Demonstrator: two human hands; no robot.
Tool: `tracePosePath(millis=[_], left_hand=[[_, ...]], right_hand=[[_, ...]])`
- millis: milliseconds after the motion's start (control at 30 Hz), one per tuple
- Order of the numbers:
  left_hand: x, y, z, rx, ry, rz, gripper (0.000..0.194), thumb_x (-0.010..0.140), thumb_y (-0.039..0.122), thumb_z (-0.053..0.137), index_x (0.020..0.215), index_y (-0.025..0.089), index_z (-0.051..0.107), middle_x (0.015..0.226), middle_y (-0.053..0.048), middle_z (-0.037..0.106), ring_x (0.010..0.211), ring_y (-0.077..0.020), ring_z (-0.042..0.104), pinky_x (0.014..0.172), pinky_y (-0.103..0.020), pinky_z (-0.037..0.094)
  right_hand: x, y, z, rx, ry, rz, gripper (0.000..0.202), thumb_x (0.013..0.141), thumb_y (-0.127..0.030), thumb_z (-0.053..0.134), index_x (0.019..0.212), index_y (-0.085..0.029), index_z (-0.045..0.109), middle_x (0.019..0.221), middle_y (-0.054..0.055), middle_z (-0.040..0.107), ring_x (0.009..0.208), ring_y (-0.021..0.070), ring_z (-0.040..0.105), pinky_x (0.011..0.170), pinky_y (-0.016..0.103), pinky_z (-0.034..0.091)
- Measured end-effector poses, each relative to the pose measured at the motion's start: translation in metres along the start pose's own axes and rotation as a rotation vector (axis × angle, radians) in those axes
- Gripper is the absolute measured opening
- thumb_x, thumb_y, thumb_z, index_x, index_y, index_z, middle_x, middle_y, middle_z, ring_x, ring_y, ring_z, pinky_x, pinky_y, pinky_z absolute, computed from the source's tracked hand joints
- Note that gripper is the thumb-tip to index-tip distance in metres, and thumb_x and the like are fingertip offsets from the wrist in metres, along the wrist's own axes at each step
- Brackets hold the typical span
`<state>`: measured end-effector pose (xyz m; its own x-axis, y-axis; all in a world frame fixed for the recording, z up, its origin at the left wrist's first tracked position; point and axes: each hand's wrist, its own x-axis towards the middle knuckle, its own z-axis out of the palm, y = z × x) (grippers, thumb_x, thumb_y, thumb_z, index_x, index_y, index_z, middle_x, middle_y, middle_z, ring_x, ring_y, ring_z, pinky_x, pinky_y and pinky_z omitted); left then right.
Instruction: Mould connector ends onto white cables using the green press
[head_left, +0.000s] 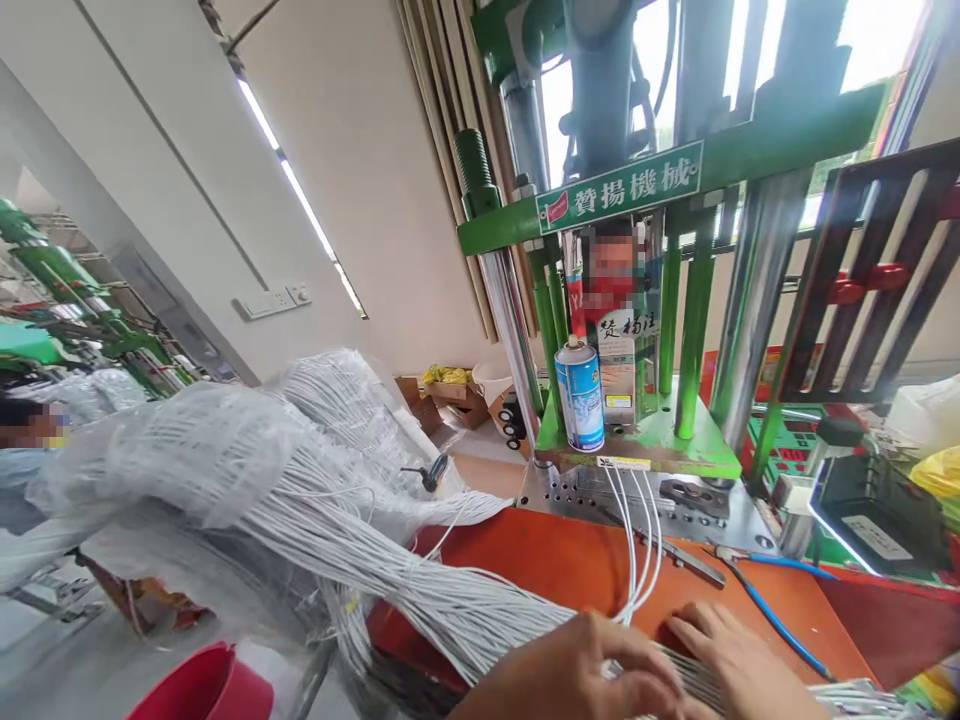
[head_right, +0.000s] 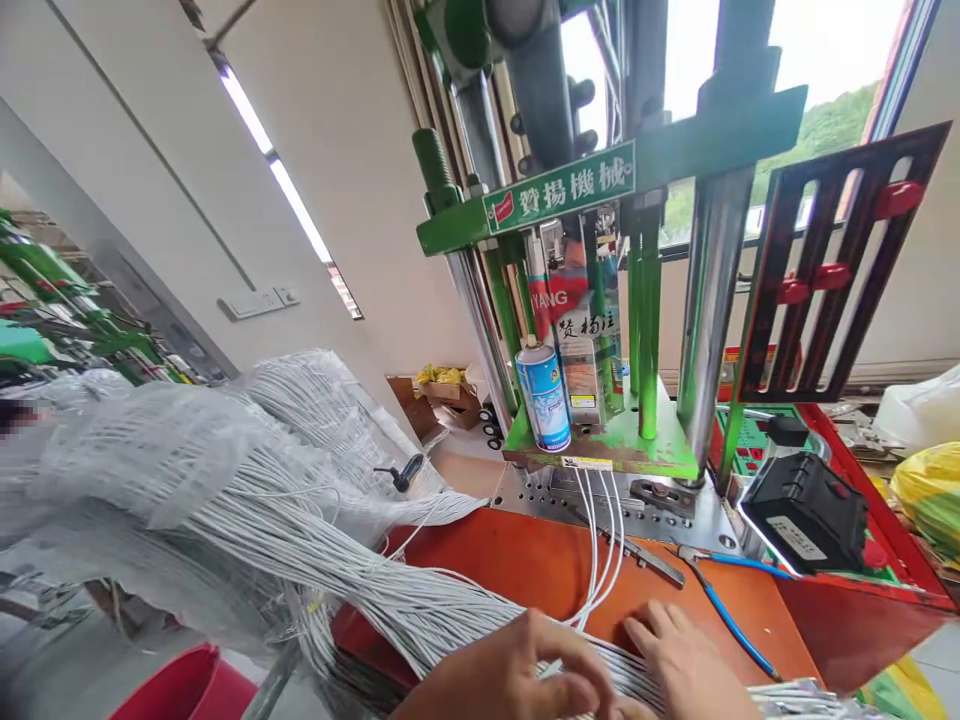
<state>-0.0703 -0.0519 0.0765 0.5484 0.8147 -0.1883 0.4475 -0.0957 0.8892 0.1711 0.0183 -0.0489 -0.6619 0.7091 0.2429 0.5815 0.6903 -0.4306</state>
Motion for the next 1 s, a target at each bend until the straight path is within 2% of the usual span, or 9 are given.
tracePosePath(millis=[67, 133, 200, 267, 367, 500, 700, 867, 1000], left_hand=[[0.062, -0.005, -0.005, 0.235, 0.137, 0.211, 0.031, 0.105, 0.035, 0.049, 0.123, 0.022, 0.070, 0.128, -0.006, 0.073, 0.121, -0.0220, 0.066, 0.107, -0.032, 0.047], [0.112, -0.017, -0.014, 0.530, 0.108, 0.214, 0.025, 0.103, 0.033, 0.053, 0.112, 0.021, 0.072, 0.126, -0.008, 0.074, 0.120, -0.0250, 0.068, 0.108, -0.038, 0.046], [0.130, -0.038, -0.024, 0.793, 0.038, 0.155, 0.029, 0.104, 0.039, 0.050, 0.100, 0.020, 0.072, 0.111, -0.009, 0.078, 0.107, -0.0268, 0.072, 0.103, -0.043, 0.048], [0.112, -0.065, -0.041, 1.010, 0.072, 0.075, 0.034, 0.103, 0.046, 0.052, 0.094, 0.019, 0.070, 0.098, -0.009, 0.078, 0.098, -0.0277, 0.073, 0.104, -0.047, 0.045], [0.050, -0.099, -0.088, 1.215, 0.239, -0.171, 0.026, 0.101, 0.042, 0.057, 0.097, 0.018, 0.069, 0.097, -0.009, 0.077, 0.099, -0.0269, 0.072, 0.113, -0.049, 0.038], [-0.009, -0.118, -0.134, 1.214, 0.311, -0.382, 0.024, 0.104, 0.025, 0.048, 0.116, 0.014, 0.066, 0.106, -0.014, 0.076, 0.105, -0.0311, 0.071, 0.118, -0.062, 0.028], [0.002, -0.084, -0.079, 0.975, 0.365, -0.208, 0.021, 0.104, 0.028, 0.053, 0.120, 0.022, 0.064, 0.121, -0.007, 0.072, 0.123, -0.0247, 0.063, 0.128, -0.059, 0.016], [0.027, -0.031, -0.039, 0.765, 0.289, 0.129, 0.032, 0.102, 0.021, 0.052, 0.134, 0.023, 0.059, 0.130, -0.006, 0.069, 0.126, -0.0204, 0.062, 0.123, -0.044, 0.037], [0.024, -0.026, -0.023, 0.681, 0.373, 0.228, 0.042, 0.102, 0.023, 0.047, 0.142, 0.026, 0.056, 0.140, -0.007, 0.066, 0.131, -0.0235, 0.062, 0.113, -0.041, 0.052]], right_hand=[[0.035, -0.032, -0.006, 0.081, -0.234, 0.046, 0.049, 0.068, -0.043, 0.073, 0.116, -0.036, 0.074, 0.110, 0.010, 0.073, 0.099, 0.0357, 0.070, 0.084, 0.046, 0.059], [0.058, -0.053, -0.013, 0.137, -0.340, 0.060, 0.048, 0.063, -0.035, 0.076, 0.111, -0.030, 0.075, 0.106, 0.010, 0.073, 0.098, 0.0346, 0.069, 0.082, 0.043, 0.058], [0.070, -0.057, -0.020, 0.211, -0.388, 0.067, 0.036, 0.065, -0.031, 0.074, 0.100, -0.025, 0.076, 0.096, 0.007, 0.074, 0.089, 0.0288, 0.069, 0.073, 0.035, 0.055], [0.073, -0.046, -0.024, 0.316, -0.414, 0.092, 0.019, 0.073, -0.029, 0.067, 0.090, -0.021, 0.074, 0.084, 0.003, 0.072, 0.076, 0.0208, 0.065, 0.063, 0.028, 0.048], [0.069, -0.028, -0.025, 0.454, -0.396, 0.143, 0.016, 0.086, -0.026, 0.056, 0.082, -0.019, 0.071, 0.075, 0.002, 0.069, 0.068, 0.0159, 0.058, 0.059, 0.026, 0.038], [0.065, -0.024, -0.024, 0.529, -0.396, 0.184, 0.019, 0.092, -0.034, 0.058, 0.083, -0.021, 0.069, 0.077, 0.001, 0.069, 0.068, 0.0162, 0.057, 0.059, 0.027, 0.034], [0.064, -0.027, -0.022, 0.441, -0.429, 0.136, 0.018, 0.094, -0.028, 0.054, 0.084, -0.022, 0.067, 0.081, 0.001, 0.071, 0.072, 0.0160, 0.059, 0.061, 0.026, 0.037], [0.075, -0.044, -0.028, 0.198, -0.373, 0.122, 0.028, 0.092, -0.010, 0.044, 0.079, -0.016, 0.068, 0.078, 0.010, 0.071, 0.071, 0.0201, 0.063, 0.065, 0.030, 0.037], [0.078, -0.072, -0.043, 0.068, -0.397, 0.123, 0.020, 0.090, -0.012, 0.054, 0.094, -0.012, 0.073, 0.096, 0.015, 0.075, 0.082, 0.0224, 0.068, 0.068, 0.029, 0.043]])
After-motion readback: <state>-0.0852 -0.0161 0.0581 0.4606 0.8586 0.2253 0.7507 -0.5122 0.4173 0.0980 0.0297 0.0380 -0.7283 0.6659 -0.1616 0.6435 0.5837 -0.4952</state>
